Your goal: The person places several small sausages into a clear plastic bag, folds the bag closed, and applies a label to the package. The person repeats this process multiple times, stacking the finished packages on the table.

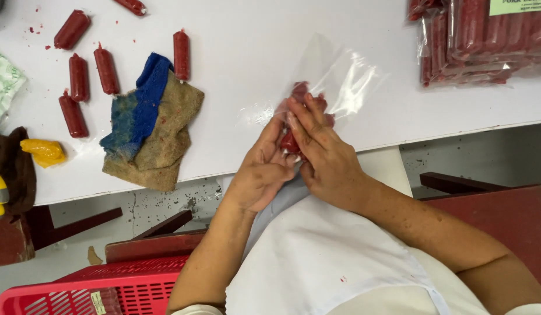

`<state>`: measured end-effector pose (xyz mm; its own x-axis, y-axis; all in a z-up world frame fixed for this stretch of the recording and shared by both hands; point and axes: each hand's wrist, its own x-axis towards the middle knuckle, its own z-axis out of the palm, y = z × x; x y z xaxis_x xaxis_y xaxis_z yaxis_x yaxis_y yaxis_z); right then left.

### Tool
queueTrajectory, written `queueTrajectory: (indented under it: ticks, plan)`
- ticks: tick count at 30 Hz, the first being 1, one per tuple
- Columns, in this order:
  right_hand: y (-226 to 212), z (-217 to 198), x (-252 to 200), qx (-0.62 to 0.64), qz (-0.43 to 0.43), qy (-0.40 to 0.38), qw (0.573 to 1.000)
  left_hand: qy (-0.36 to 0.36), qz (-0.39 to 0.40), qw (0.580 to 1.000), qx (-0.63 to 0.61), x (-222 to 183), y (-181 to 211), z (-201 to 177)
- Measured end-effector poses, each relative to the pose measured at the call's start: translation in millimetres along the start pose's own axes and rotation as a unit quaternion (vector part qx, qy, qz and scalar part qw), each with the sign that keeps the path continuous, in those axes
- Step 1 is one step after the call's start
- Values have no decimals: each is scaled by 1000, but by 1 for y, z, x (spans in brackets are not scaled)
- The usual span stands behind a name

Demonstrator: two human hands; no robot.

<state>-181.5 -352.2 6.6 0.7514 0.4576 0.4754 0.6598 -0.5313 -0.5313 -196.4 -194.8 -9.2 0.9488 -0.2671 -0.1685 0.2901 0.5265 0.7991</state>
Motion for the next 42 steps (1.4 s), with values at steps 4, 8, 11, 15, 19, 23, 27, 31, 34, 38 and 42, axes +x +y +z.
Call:
queueTrajectory:
  ticks: [4, 8, 11, 15, 19, 23, 27, 31, 34, 38, 42]
  plan:
    - [-9, 6, 3, 19, -12, -48, 999, -19, -9, 1000, 16, 3, 16, 1]
    - [-14, 14, 7, -49, -74, -62, 994, 62, -14, 964, 259, 19, 36, 12]
    - [-15, 5, 16, -121, -94, -47, 987, 108, -14, 897, 428, 38, 49, 24]
    - [5, -20, 9, 27, -154, -86, 984, 158, -8, 799, 580, 49, 50, 16]
    - [71, -30, 10, 14, 18, -11, 1000, 8, 140, 827, 545, 38, 36, -32]
    - [107, -22, 23, 118, 169, 16, 978, 37, 32, 761, 647, 40, 18, -54]
    - [98, -22, 29, 164, 194, 12, 967, -3, -26, 714, 700, 47, 33, -19]
    - [101, -17, 28, 108, 121, 28, 986, -21, -177, 654, 735, 62, 49, 2]
    - [102, -10, 28, 53, 77, 18, 995, -21, -175, 656, 733, 57, 62, 7]
    - [95, -13, 23, 6, 110, -19, 994, -139, -165, 646, 732, 54, 77, -6]
    - [96, -14, 22, -12, 137, -53, 989, -192, -123, 649, 726, 45, 87, -29]
